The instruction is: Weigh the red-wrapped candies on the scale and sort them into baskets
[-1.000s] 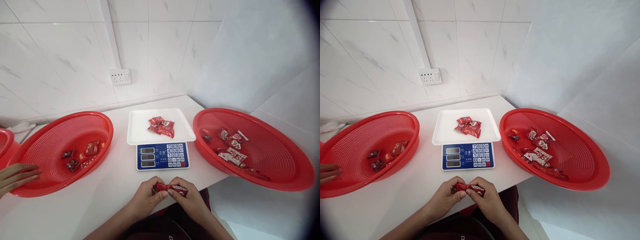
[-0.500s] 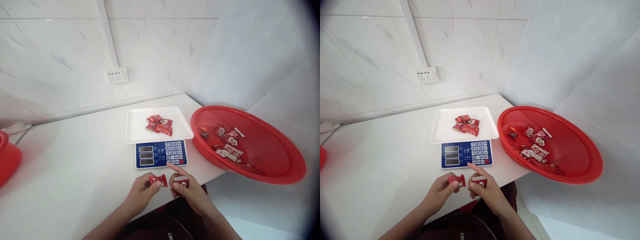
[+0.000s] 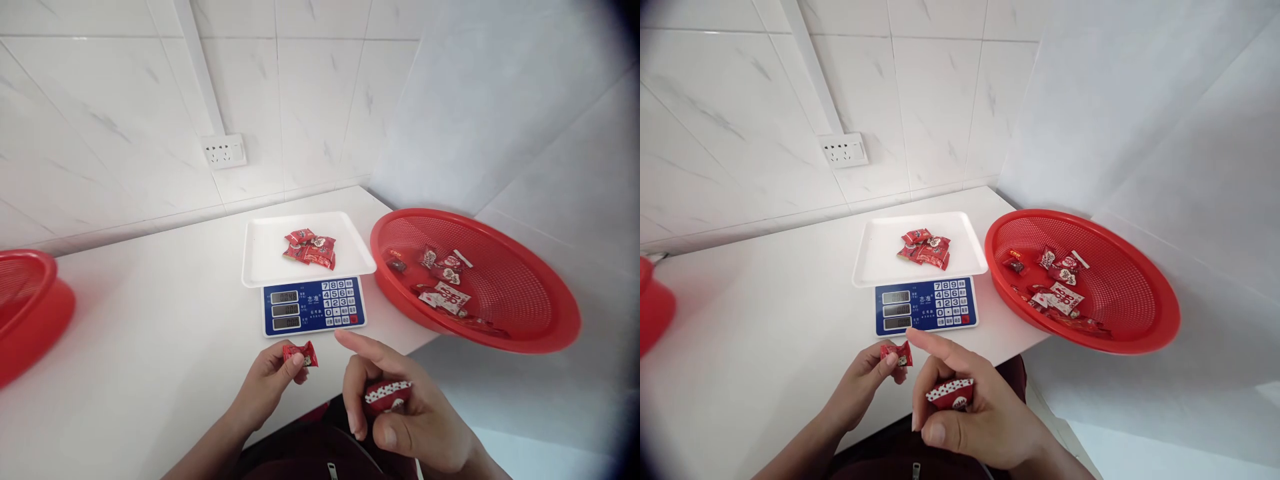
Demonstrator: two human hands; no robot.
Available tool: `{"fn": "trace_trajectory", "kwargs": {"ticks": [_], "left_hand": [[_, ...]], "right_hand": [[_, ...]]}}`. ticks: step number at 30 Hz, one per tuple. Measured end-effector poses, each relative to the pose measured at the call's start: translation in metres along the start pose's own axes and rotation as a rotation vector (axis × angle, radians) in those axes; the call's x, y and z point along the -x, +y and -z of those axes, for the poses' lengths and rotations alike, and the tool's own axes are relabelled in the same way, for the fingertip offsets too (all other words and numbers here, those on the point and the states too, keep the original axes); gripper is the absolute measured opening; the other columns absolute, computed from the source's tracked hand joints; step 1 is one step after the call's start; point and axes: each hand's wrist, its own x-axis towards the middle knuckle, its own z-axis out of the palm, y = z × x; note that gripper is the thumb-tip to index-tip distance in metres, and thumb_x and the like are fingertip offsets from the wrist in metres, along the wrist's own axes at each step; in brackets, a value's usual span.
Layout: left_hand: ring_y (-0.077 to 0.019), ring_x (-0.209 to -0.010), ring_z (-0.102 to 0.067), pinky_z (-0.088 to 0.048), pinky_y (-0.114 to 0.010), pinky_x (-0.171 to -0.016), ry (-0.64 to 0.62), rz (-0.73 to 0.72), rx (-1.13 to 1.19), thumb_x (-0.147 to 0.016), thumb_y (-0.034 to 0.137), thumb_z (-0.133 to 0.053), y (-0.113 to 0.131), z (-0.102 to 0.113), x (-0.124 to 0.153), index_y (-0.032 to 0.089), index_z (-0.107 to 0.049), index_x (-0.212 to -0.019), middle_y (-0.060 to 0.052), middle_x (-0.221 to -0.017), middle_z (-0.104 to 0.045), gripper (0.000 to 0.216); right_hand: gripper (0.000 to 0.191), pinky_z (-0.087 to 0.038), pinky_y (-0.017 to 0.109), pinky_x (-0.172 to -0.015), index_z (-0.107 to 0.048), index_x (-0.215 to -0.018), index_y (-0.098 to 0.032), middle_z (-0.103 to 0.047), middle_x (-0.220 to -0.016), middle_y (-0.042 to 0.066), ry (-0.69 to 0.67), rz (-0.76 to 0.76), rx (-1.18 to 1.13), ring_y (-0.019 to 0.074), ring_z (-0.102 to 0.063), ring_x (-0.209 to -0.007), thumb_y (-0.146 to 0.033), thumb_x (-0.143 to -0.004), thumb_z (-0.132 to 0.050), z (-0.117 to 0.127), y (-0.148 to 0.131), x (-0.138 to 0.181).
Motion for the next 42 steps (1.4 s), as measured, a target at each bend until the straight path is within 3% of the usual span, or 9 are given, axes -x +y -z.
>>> {"fn": "trace_trajectory", "kwargs": {"ticks": [7,15,19,22,30,34,38,42], "left_hand": [[-0.0129,-0.064,-0.051,-0.041,-0.027,-0.067,-0.014,0.000,-0.014,-0.080,0.048,-0.051,0.002,-0.002,0.000,0.016,-0.057,-0.071,0.001,-0.063,-0.055,0.033],[-0.0127,-0.064,-0.051,-0.041,-0.026,-0.066,-0.028,-0.007,-0.013,-0.080,0.048,-0.052,0.001,-0.004,0.002,0.016,-0.057,-0.070,0.001,-0.064,-0.055,0.033],[-0.0123,-0.064,-0.051,-0.041,-0.026,-0.067,-0.025,-0.006,-0.012,-0.080,0.047,-0.052,0.001,-0.005,0.002,0.017,-0.055,-0.067,0.001,-0.063,-0.055,0.033],[-0.0123,-0.064,-0.051,-0.041,-0.026,-0.066,-0.021,0.001,-0.024,-0.080,0.048,-0.052,0.001,-0.006,0.002,0.017,-0.055,-0.067,0.001,-0.063,-0.056,0.034],[-0.0118,-0.064,-0.050,-0.040,-0.025,-0.066,-0.029,-0.003,-0.025,-0.080,0.049,-0.052,0.002,-0.007,0.003,0.016,-0.055,-0.067,0.001,-0.063,-0.056,0.035],[-0.0122,-0.065,-0.051,-0.040,-0.025,-0.067,-0.031,-0.004,-0.035,-0.080,0.048,-0.051,0.003,-0.006,0.004,0.016,-0.057,-0.069,0.000,-0.064,-0.057,0.034],[-0.0126,-0.065,-0.051,-0.040,-0.026,-0.067,-0.045,-0.006,-0.059,-0.080,0.048,-0.051,0.002,-0.005,0.005,0.016,-0.056,-0.070,0.000,-0.065,-0.057,0.035],[-0.0124,-0.065,-0.047,-0.038,-0.025,-0.064,-0.091,0.002,-0.164,-0.077,0.047,-0.055,0.000,-0.007,0.003,0.015,-0.056,-0.072,0.001,-0.067,-0.054,0.032]], "right_hand": [[0.054,-0.044,0.024,-0.057,-0.045,-0.127,-0.039,-0.061,-0.073,-0.001,-0.003,0.028,0.052,0.0110,-0.054,-0.058,-0.041,-0.076,-0.064,-0.002,-0.007,0.002],[0.051,-0.041,0.023,-0.053,-0.047,-0.127,-0.032,-0.060,-0.070,0.000,-0.030,0.137,0.043,0.0097,-0.049,-0.054,-0.039,-0.079,-0.062,-0.003,-0.006,0.002],[0.025,-0.040,0.024,-0.054,-0.065,-0.101,-0.027,-0.059,-0.069,0.000,0.077,0.214,0.083,0.0109,-0.050,-0.058,-0.036,-0.078,-0.064,-0.001,-0.003,-0.003],[0.008,-0.038,0.024,-0.053,-0.066,-0.078,-0.022,-0.058,-0.066,0.000,0.219,0.218,0.128,0.0116,-0.050,-0.059,-0.030,-0.076,-0.067,0.001,0.001,-0.007],[0.007,-0.042,0.024,-0.055,-0.065,-0.070,-0.020,-0.059,-0.061,-0.001,0.286,0.210,0.249,0.0115,-0.053,-0.059,-0.021,-0.077,-0.064,-0.002,-0.003,-0.009],[0.004,-0.044,0.024,-0.056,-0.067,-0.075,-0.020,-0.060,-0.065,0.000,0.358,0.130,0.315,0.0118,-0.055,-0.059,-0.022,-0.076,-0.063,0.003,0.006,-0.009],[0.016,-0.043,0.024,-0.056,-0.064,-0.070,-0.018,-0.058,-0.062,-0.001,0.435,-0.079,0.360,0.0117,-0.053,-0.058,-0.032,-0.075,-0.063,0.014,0.030,-0.009],[0.025,-0.040,0.025,-0.058,-0.061,-0.073,-0.016,-0.056,-0.062,-0.001,0.338,-0.227,0.347,0.0117,-0.049,-0.059,-0.041,-0.075,-0.062,0.019,0.051,-0.006]]}}
